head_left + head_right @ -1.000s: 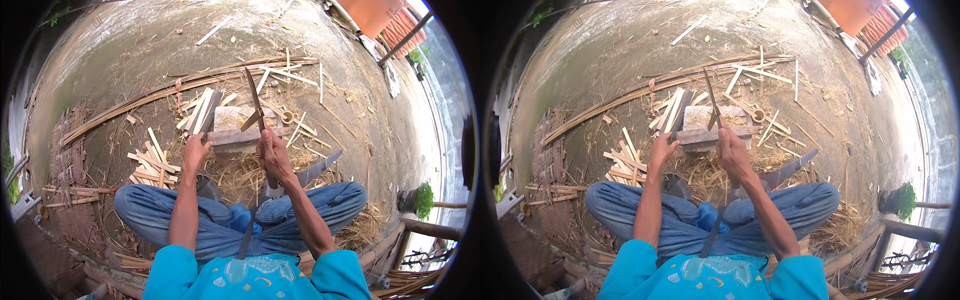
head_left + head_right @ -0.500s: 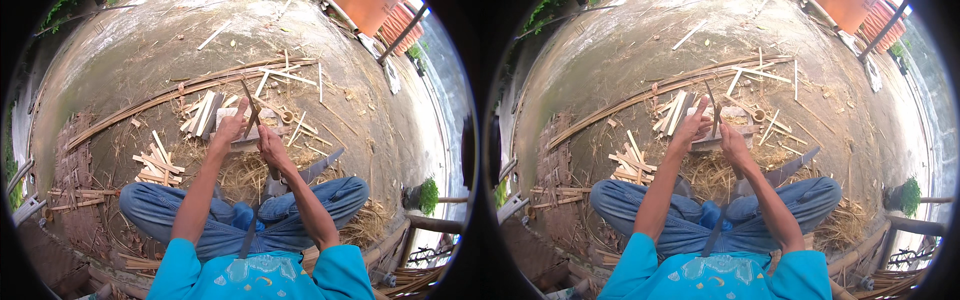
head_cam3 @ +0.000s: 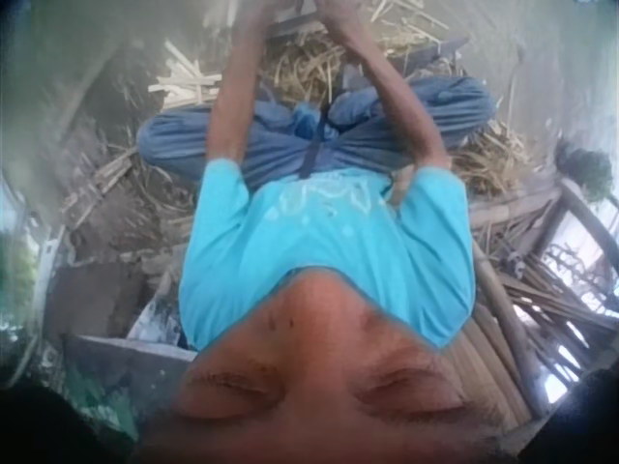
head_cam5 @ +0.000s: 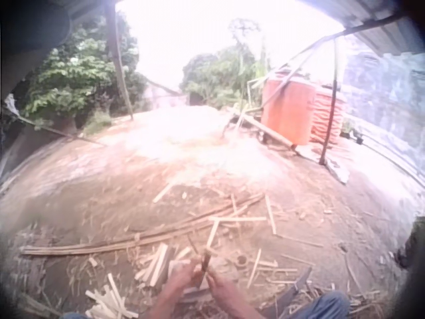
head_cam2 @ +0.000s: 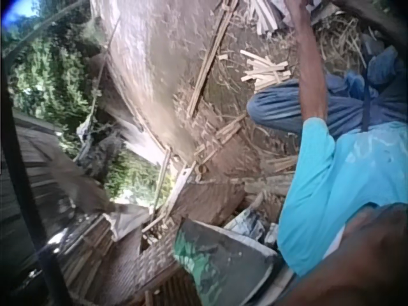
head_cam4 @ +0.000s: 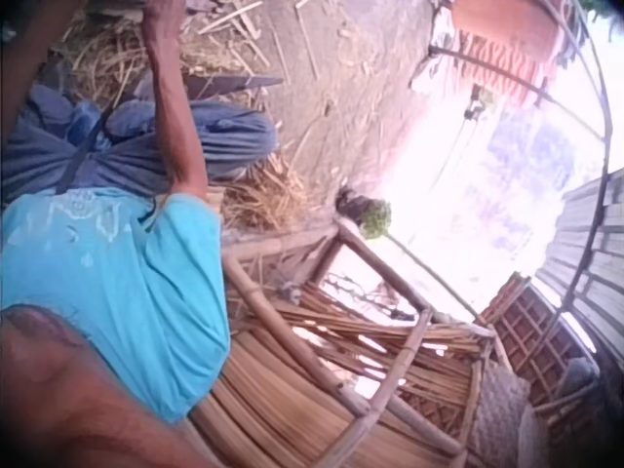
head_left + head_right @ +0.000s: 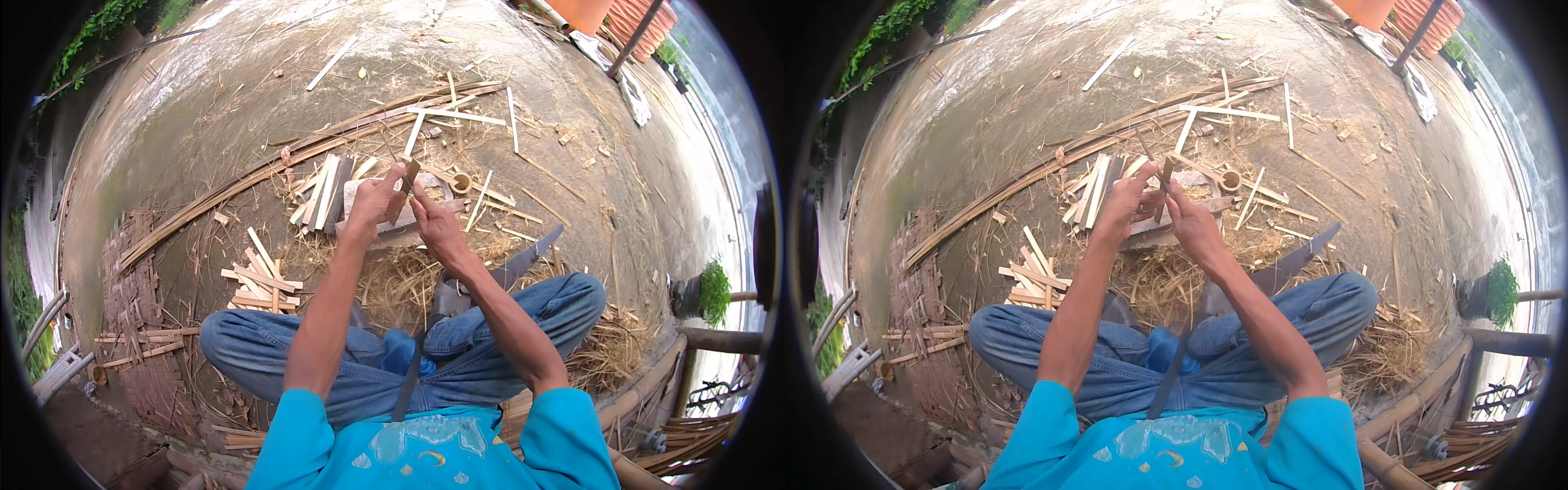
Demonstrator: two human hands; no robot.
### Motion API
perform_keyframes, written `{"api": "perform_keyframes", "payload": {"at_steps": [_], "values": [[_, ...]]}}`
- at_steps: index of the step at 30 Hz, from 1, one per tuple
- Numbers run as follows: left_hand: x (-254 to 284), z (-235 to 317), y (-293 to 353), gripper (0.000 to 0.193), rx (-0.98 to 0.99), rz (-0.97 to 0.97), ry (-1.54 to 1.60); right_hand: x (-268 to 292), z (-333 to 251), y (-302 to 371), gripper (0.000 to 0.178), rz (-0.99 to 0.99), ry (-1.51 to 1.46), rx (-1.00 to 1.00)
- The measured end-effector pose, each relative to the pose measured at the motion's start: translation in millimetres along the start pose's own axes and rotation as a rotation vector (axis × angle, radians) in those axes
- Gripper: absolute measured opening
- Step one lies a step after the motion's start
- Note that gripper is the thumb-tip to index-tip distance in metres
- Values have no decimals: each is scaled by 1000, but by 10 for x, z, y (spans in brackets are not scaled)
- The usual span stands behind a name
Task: The person sits cross-legged on the ground and uses a large knife to split bamboo strips into thinner pieces. They repeatedly position the bamboo on a wooden block, strike it with the knife, and separate the resulting strips.
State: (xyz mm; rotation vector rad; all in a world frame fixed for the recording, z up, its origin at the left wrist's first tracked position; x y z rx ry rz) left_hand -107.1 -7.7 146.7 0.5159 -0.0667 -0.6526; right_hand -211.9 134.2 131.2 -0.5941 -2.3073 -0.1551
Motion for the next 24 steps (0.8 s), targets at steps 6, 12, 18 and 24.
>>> {"api": "perform_keyframes", "payload": {"at_steps": [6, 12, 18, 24], "values": [[-64, 54, 22, 62, -241, -28, -176, 93, 111, -70, 44, -84, 12, -74], [23, 121, 174, 66, -313, -32, -395, 92, -109, -32, 46, -117, -65, -78], [452, 422, 699, 60, -275, 114, -180, 107, -301, 27, 40, 41, -88, 42], [1097, -153, 761, 45, -281, 144, -155, 26, 149, -43, 42, -36, -30, -206]]}}
Point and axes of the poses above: each hand's wrist, its own y-axis away from the middle knuckle, its own x-axis out of the back of the hand, z = x × y, the point moved 1 cm from there along -y, towards the middle knuckle, and after that the axes turned 6 degrees about y, right-handed, at the moved point
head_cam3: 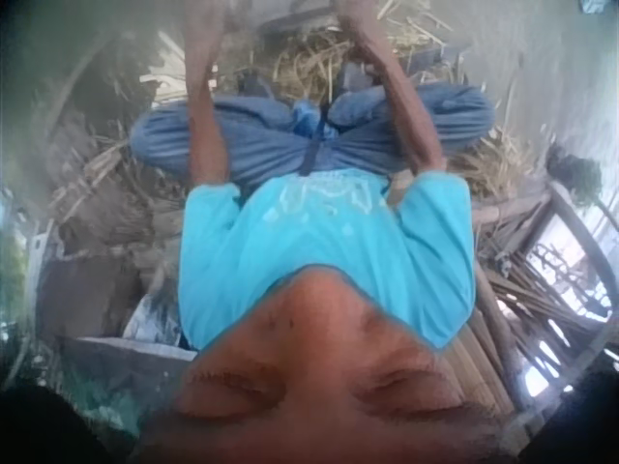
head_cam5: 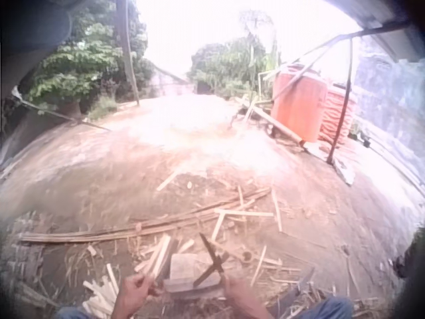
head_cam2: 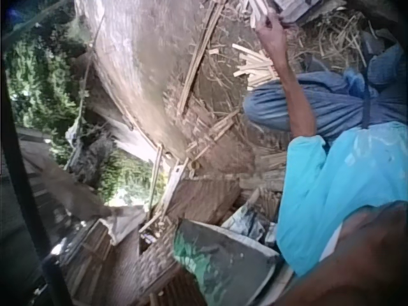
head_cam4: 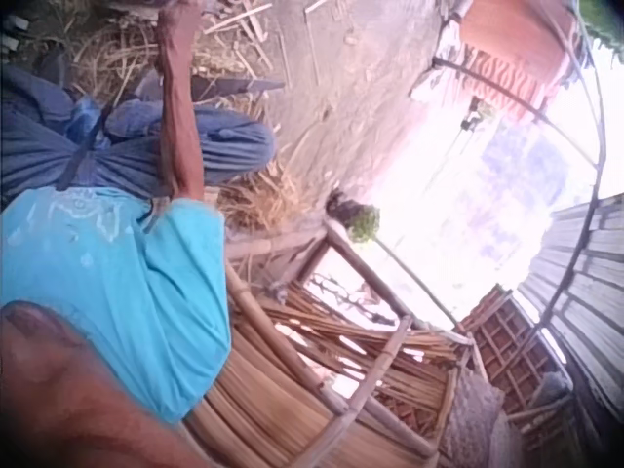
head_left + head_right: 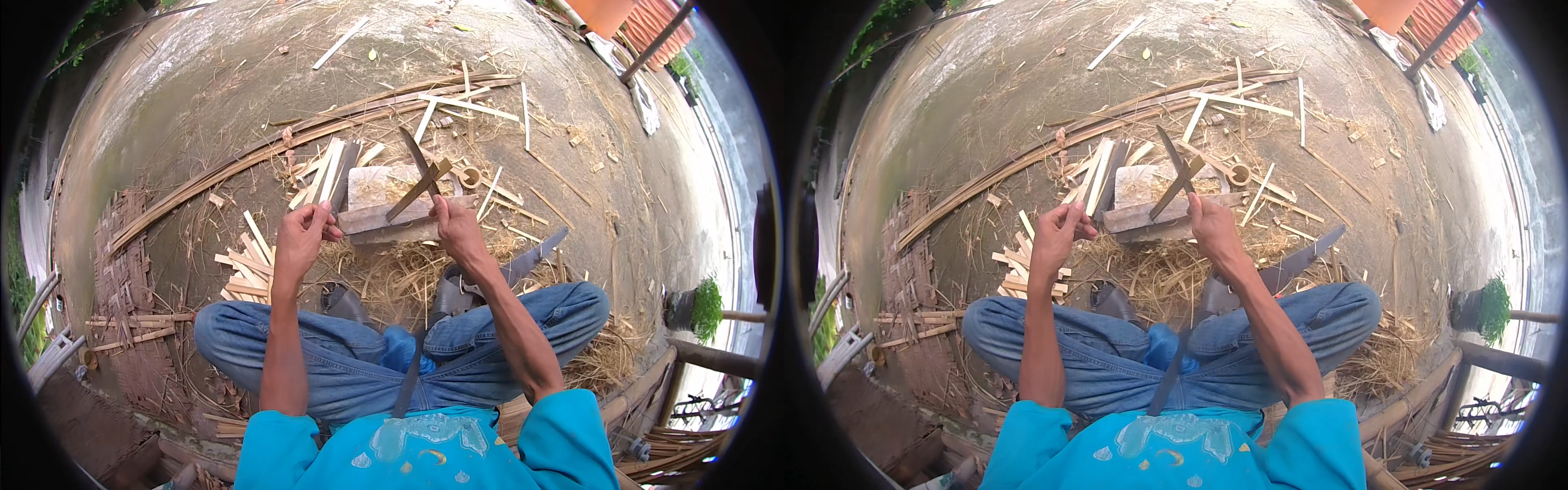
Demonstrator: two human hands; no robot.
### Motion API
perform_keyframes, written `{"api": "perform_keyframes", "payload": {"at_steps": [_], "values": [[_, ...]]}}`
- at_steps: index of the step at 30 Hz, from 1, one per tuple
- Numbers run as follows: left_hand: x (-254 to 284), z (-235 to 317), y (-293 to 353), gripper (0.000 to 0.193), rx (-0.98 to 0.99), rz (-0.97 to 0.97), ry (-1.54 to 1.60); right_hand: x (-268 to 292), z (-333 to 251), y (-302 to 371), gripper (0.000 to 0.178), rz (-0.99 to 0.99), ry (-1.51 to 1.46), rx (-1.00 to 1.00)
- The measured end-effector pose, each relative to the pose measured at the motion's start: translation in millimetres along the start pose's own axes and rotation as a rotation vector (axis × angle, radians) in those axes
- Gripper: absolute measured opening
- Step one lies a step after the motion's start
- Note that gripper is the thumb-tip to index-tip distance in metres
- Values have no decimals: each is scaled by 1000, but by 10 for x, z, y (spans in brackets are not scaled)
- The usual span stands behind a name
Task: The person sits cross-legged on the ground and uses a large knife to split bamboo strips into thinner pieces. They repeatedly position the bamboo on a wooden block, strike it with the knife, and separate the resulting strips.
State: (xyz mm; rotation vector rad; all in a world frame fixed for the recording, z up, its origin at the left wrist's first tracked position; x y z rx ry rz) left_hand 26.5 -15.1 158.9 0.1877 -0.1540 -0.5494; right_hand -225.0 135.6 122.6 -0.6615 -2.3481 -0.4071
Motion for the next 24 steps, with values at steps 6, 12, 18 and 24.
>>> {"api": "perform_keyframes", "payload": {"at_steps": [6, 12, 18, 24], "values": [[124, -243, 70, 36, 40, 82, 73, 286, -732, 188, 41, 30, 11, 183], [18, -178, -29, 32, 47, 54, 78, -303, -173, -31, 44, -28, 73, 119], [84, -226, 59, 31, 60, 61, 84, -63, -626, 174, 41, 97, -6, 276], [-7, -185, -65, 32, 42, 39, 146, -495, -6, 89, 37, 51, 149, 213]]}}
Point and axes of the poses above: each hand's wrist, its own y-axis away from the middle knuckle, its own x-axis out of the back of the hand, z = x × y, the point moved 1 cm from there along -y, towards the middle knuckle, and after that the axes turned 6 degrees about y, right-handed, at the moved point
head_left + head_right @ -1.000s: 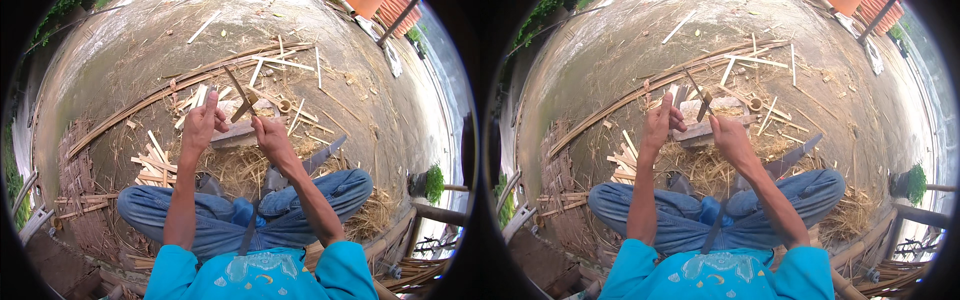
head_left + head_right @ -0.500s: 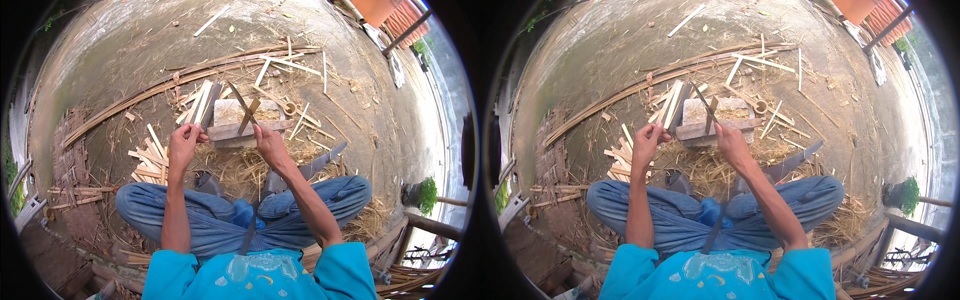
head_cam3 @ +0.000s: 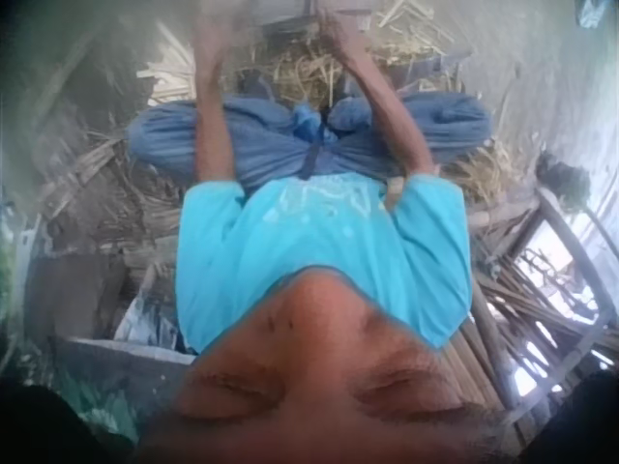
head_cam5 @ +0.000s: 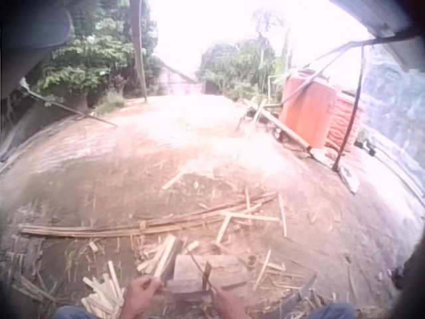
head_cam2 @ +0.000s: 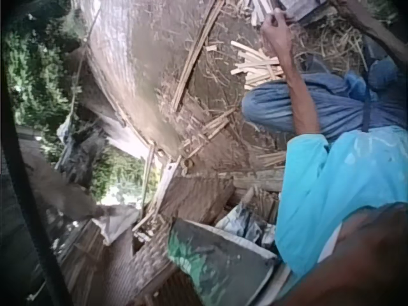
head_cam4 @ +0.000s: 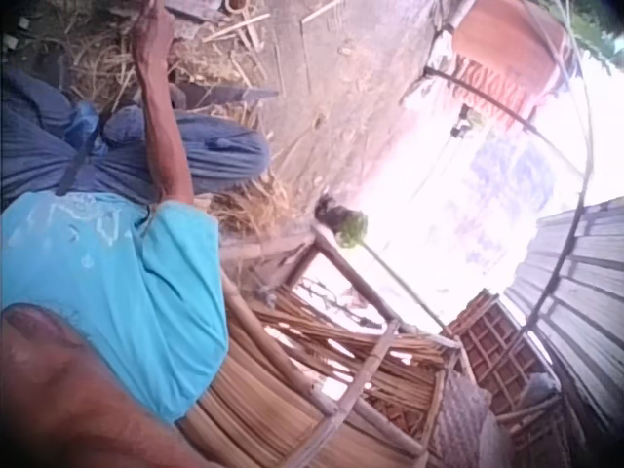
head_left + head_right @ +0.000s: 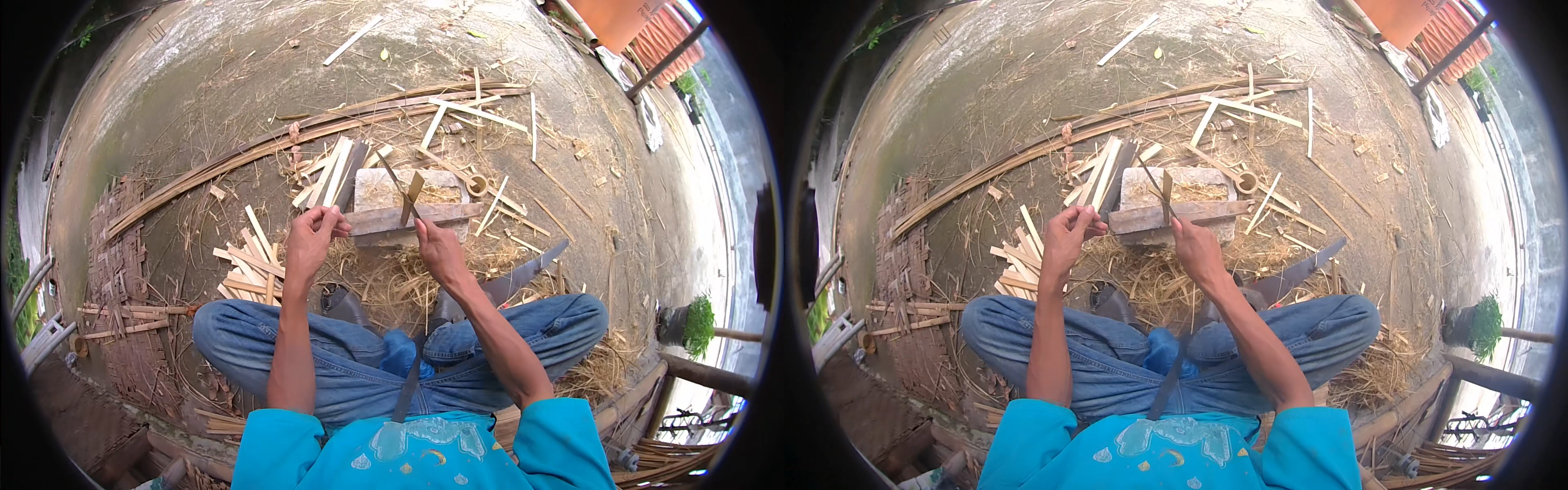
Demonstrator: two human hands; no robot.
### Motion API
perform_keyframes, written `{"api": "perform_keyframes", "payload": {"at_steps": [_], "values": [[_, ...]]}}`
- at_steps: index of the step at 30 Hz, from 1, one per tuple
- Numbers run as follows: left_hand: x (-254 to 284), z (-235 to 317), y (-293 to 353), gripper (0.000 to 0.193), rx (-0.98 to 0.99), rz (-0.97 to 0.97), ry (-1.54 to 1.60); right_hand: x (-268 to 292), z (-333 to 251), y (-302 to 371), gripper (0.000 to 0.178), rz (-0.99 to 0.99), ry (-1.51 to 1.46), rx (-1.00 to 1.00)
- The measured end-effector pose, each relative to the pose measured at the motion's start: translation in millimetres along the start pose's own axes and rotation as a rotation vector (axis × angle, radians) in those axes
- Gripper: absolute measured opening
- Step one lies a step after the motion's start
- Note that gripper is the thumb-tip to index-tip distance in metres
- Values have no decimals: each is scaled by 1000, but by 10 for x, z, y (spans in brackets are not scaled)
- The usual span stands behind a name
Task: The person sits cross-legged on the ground and uses a large knife to split bamboo strips into thinner pieces. They repeatedly position the bamboo on a wooden block, strike it with the knife, and separate the resulting strips.
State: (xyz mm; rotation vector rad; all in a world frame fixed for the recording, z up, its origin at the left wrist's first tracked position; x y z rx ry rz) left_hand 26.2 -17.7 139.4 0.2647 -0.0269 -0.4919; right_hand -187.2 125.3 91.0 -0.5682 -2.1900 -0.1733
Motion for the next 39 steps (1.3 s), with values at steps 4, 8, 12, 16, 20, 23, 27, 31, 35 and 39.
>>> {"api": "perform_keyframes", "payload": {"at_steps": [4, 8, 12, 16, 20, 23, 27, 31, 35, 39], "values": [[-21, 5, 66, 36, 10, 9, -20, 18, -51, -30, 35, -20, -97, -42], [76, -106, 110, 37, 15, 31, -35, 295, -400, 21, 32, 119, -237, -6], [-8, -105, 19, 36, -2, 17, -22, -162, 181, 113, 36, -67, 82, -73], [-14, -173, 46, 36, 0, -2, -5, -317, 303, 79, 38, -46, -67, -47], [74, -246, 92, 35, 0, 33, -54, -43, -90, 85, 36, 57, -197, -48], [79, -183, 49, 35, 7, 38, -58, -25, -163, 104, 37, 163, -222, 23], [-37, -190, 8, 32, 29, -14, -68, -548, 483, 221, 43, -63, 55, -107], [7, -264, -3, 31, 13, -24, -90, -505, 367, 134, 43, -64, -48, -101], [87, -314, -5, 28, 55, -18, -147, -383, 146, 141, 45, 0, -110, -144], [-193, -253, -24, 48, -189, -50, -335, -598, 384, 208, 48, -85, 50, -163]]}}
Point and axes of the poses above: each hand's wrist, its own y-axis away from the middle knuckle, its own x-axis out of the back of the hand, z = x × y, the point moved 1 cm from there along -y, towards the middle knuckle, and after that the axes turned 6 degrees about y, right-handed, at the moved point
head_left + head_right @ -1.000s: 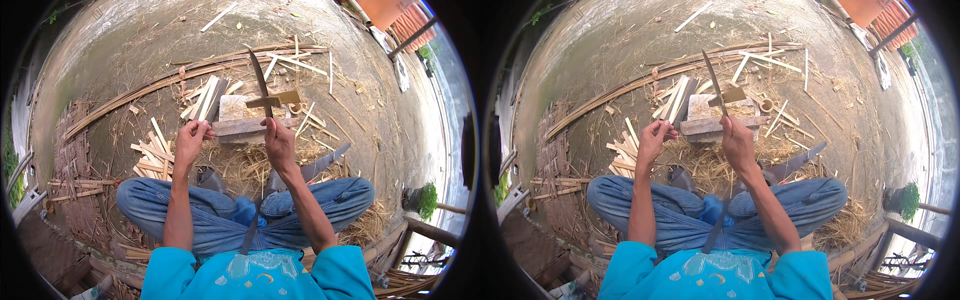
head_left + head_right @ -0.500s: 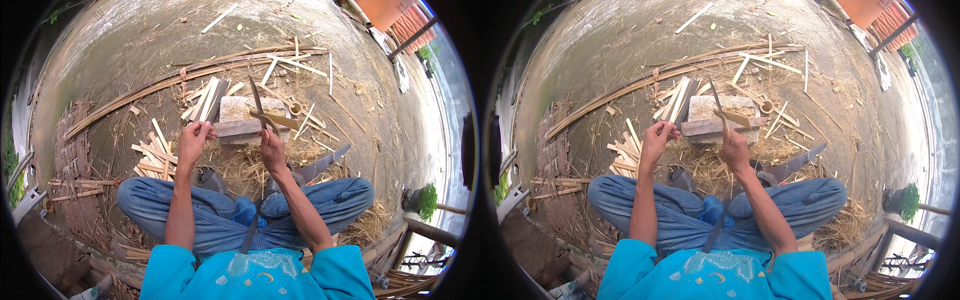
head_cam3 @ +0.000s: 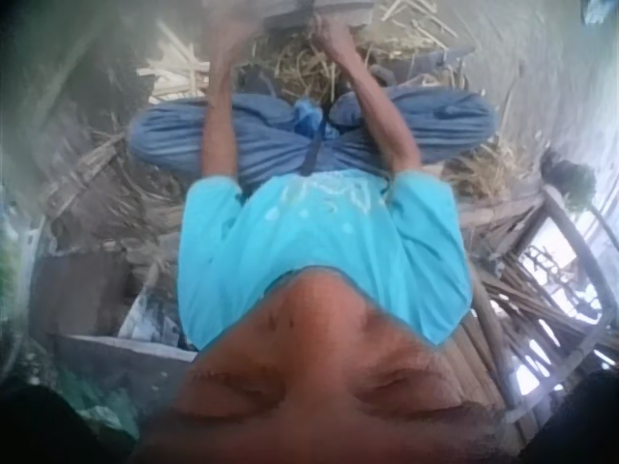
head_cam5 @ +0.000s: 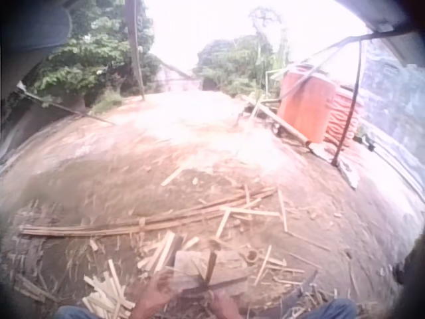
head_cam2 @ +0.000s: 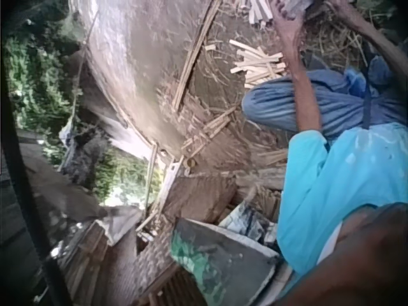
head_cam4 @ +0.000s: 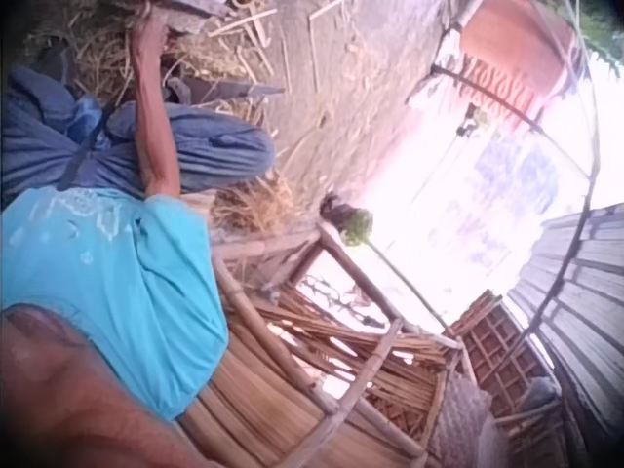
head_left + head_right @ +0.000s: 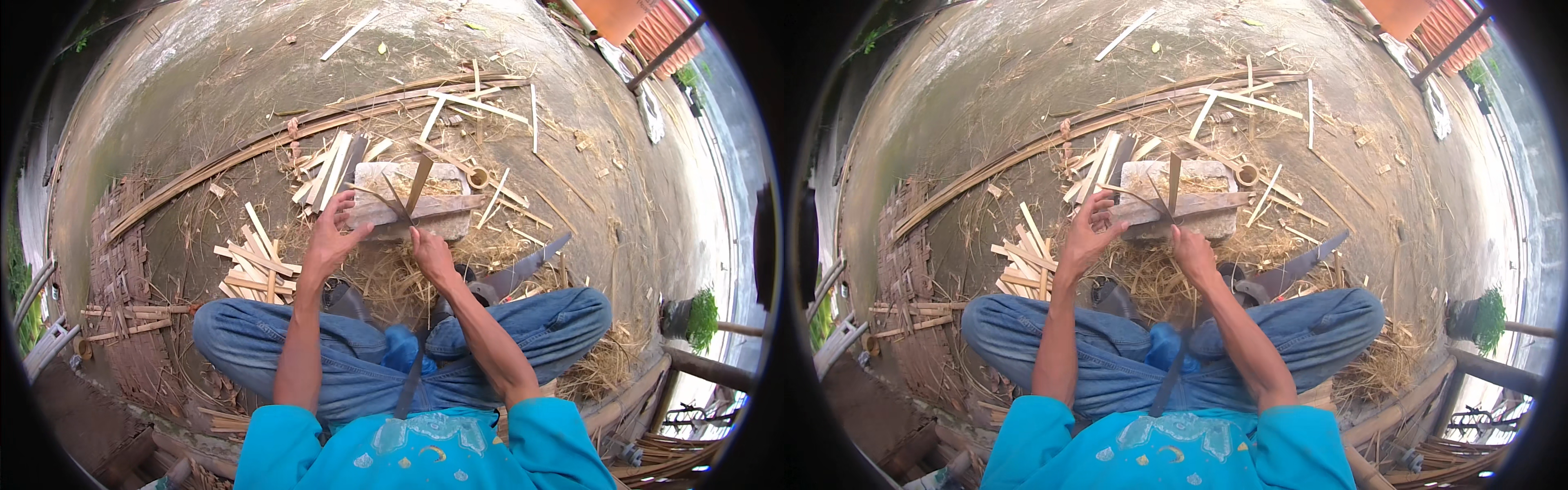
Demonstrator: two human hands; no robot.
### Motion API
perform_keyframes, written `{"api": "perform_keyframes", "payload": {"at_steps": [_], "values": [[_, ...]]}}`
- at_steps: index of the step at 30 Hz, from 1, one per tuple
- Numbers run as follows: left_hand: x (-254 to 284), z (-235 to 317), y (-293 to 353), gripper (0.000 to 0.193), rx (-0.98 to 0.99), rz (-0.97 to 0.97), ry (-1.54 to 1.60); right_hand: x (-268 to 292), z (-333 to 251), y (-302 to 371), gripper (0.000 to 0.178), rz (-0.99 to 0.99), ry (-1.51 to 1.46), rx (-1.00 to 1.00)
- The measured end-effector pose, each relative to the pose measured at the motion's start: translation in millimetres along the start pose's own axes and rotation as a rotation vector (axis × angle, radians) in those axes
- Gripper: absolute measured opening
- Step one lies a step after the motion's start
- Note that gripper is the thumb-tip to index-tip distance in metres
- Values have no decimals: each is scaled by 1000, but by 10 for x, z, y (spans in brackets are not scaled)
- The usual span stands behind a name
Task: The person sits cross-legged on the ground and uses a large knife to split bamboo strips into thinner pieces. They repeatedly position the bamboo on a wooden block, strike it with the knife, and separate the resulting strips.
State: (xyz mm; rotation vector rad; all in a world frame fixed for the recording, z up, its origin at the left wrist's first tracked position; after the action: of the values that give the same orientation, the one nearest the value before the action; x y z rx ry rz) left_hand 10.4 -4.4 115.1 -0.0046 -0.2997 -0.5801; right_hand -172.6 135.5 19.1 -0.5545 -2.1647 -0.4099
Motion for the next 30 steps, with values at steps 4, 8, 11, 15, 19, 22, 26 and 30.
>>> {"api": "perform_keyframes", "payload": {"at_steps": [4, 8, 11, 15, 19, 22, 26, 30], "values": [[-362, -87, -122, 65, -202, 50, -53, -67, 52, 26, 52, -69, 45, -57], [-361, -200, -284, 38, 12, 41, 237, 6, -53, 31, 55, -49, -47, -45], [-391, -234, -252, 25, 37, 108, 253, 46, -8, 84, 57, -69, -160, -85], [-377, -382, -176, 24, 142, 129, 304, 75, -35, 175, 56, -86, -356, -252], [-413, -561, -129, 26, 211, 32, 207, 4, -49, 159, 55, 70, -384, -304], [-395, -620, -120, 25, 249, -43, 156, 61, -200, 61, 53, 160, -318, -316], [-361, -598, -98, 25, 264, -67, 139, 3, -202, -141, 46, 120, -108, -213], [-368, -615, -81, 26, 260, -106, 135, -144, 7, -176, 38, 146, -151, -169]]}}
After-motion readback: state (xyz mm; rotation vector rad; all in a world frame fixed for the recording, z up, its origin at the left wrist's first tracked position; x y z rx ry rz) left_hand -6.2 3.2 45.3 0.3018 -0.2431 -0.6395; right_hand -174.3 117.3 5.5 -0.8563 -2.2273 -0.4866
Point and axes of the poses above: each hand's wrist, its own y-axis away from the middle knuckle, its own x-axis out of the back of the hand, z = x × y, the point moved 1 cm from there along -y, towards the middle knuckle, and after that the axes turned 6 degrees about y, right-handed, at the moved point
